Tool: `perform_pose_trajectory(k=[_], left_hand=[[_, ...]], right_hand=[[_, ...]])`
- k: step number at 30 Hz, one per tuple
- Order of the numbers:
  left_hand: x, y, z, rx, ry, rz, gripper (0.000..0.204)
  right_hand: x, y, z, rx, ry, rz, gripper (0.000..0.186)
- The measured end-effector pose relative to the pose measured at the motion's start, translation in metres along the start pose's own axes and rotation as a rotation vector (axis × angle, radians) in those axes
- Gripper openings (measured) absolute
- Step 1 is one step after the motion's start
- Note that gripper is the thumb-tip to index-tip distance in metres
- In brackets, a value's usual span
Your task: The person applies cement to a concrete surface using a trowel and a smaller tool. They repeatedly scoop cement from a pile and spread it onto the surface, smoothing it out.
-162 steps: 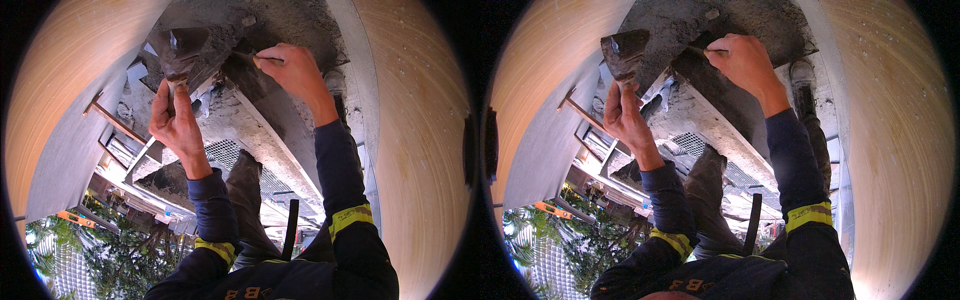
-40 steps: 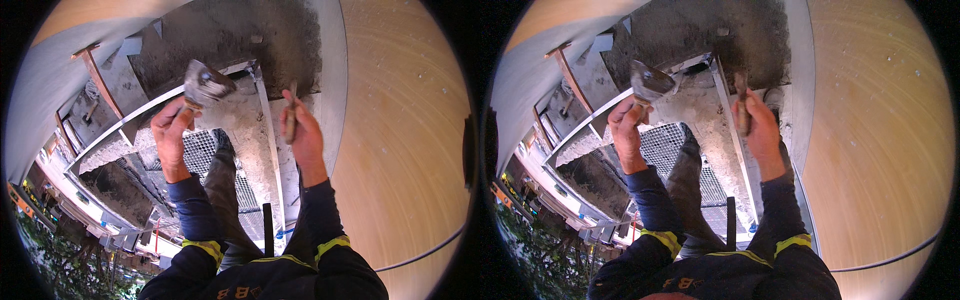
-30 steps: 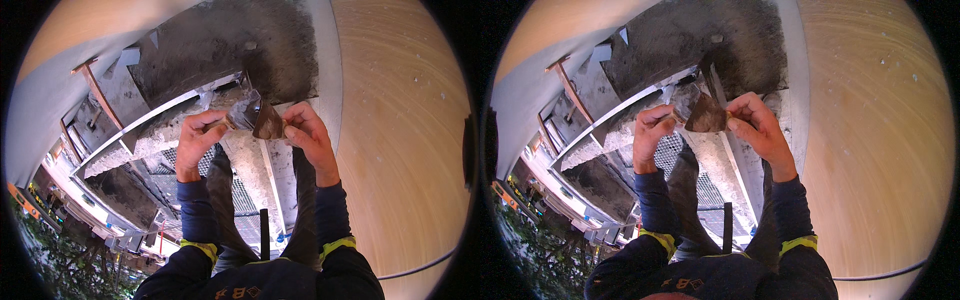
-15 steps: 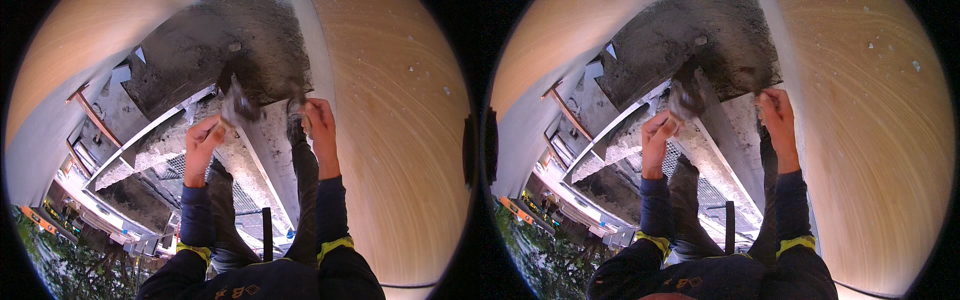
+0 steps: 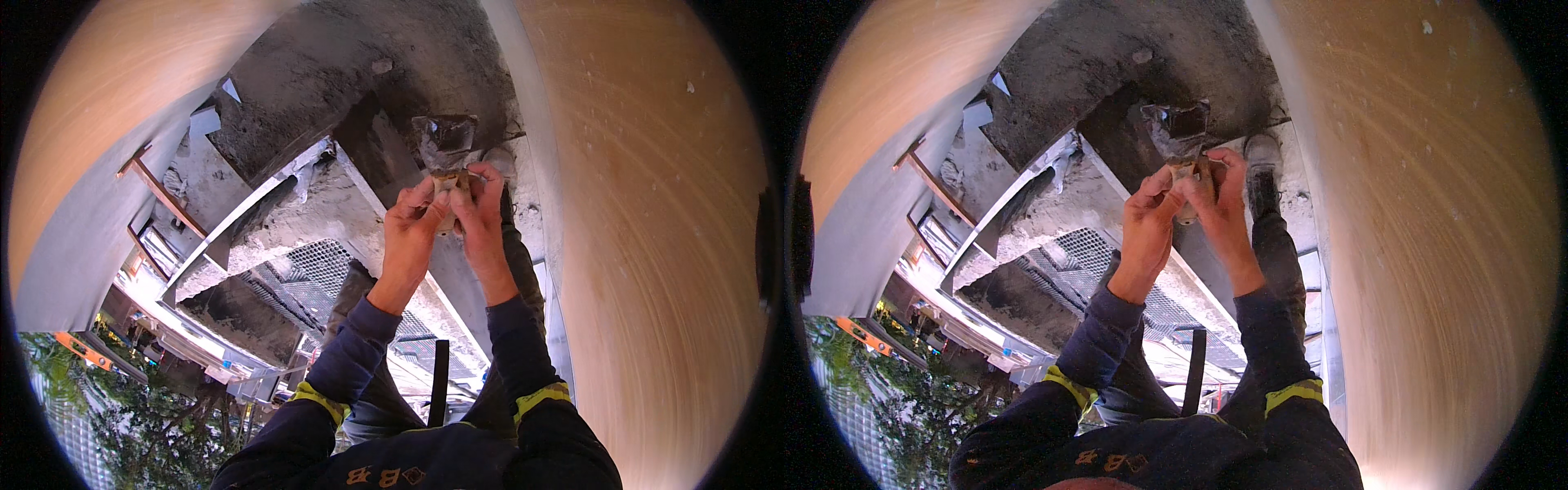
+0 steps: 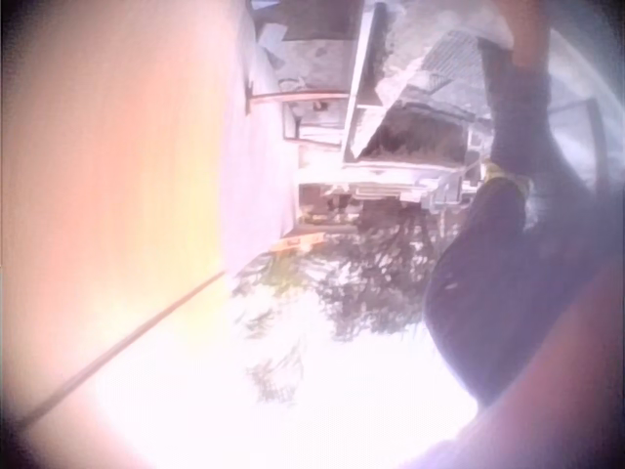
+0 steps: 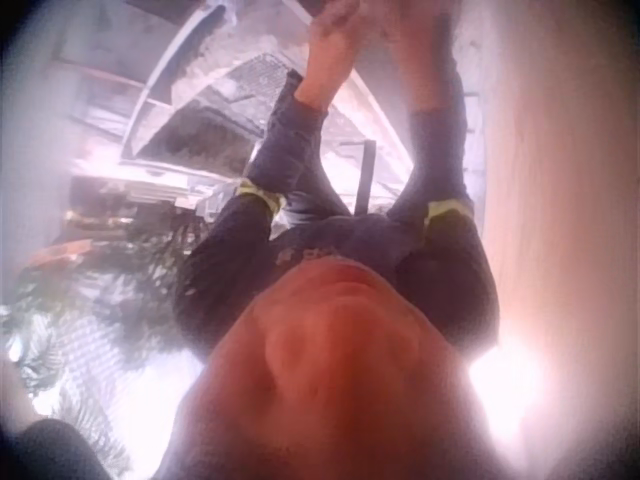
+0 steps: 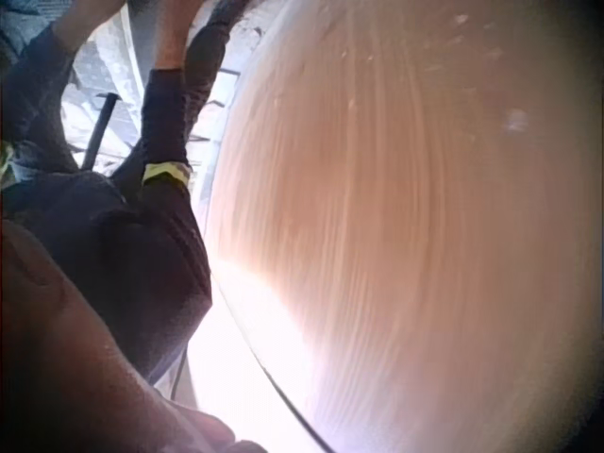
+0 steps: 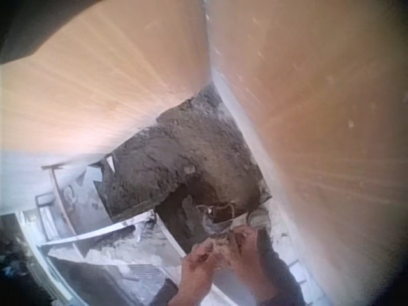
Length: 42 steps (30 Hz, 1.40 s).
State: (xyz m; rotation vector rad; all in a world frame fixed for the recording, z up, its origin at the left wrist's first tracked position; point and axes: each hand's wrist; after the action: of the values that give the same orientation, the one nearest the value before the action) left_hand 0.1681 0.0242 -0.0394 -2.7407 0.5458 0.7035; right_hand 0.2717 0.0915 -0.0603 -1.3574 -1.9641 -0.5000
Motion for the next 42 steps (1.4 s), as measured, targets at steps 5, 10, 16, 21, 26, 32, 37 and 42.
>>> perform_pose_trajectory(k=[5, 10, 16, 21, 26, 32, 37, 42], left_hand=[[0.021, 0.002, 0.006, -0.046, -0.198, 0.32, 0.034], [0.015, -0.017, 0.001, -0.065, -0.158, 0.215, 0.034], [0.021, -0.008, 0.012, -0.07, -0.044, -0.235, 0.034], [0.001, 0.004, 0.03, 0.1, 0.166, -0.234, 0.037], [-0.023, 0.01, 0.038, 0.224, 0.363, -0.215, 0.038], [-0.04, 0.013, 0.051, 0.275, 0.253, 0.002, 0.037], [-0.042, 0.001, 0.051, 0.285, 0.161, -0.002, 0.035], [-0.038, -0.01, 0.054, 0.268, 0.05, 0.164, 0.032]], right_hand=[[-0.009, -0.011, 0.007, -0.1, 0.0, 0.243, 0.048], [-0.019, -0.002, 0.014, -0.058, -0.049, 0.282, 0.035], [-0.021, -0.007, 0.013, -0.088, 0.117, 0.202, 0.026], [-0.013, -0.006, 0.018, 0.02, 0.067, 0.267, 0.029], [-0.005, -0.003, 0.015, 0.084, 0.041, 0.241, 0.03], [0.004, -0.007, 0.016, 0.097, 0.132, 0.213, 0.031], [0.008, -0.007, 0.018, 0.085, 0.191, 0.216, 0.033], [0.006, -0.01, 0.022, 0.055, 0.174, 0.287, 0.036]])
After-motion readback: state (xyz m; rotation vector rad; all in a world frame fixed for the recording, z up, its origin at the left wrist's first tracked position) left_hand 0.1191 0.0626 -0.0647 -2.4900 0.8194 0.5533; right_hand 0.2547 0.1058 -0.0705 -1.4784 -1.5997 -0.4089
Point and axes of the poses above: each hand's wrist, its own z-axis towards the middle knuckle, its own y-axis out of the back of the hand, x = y × z, and after that the axes turned 8 degrees about -x, right-handed
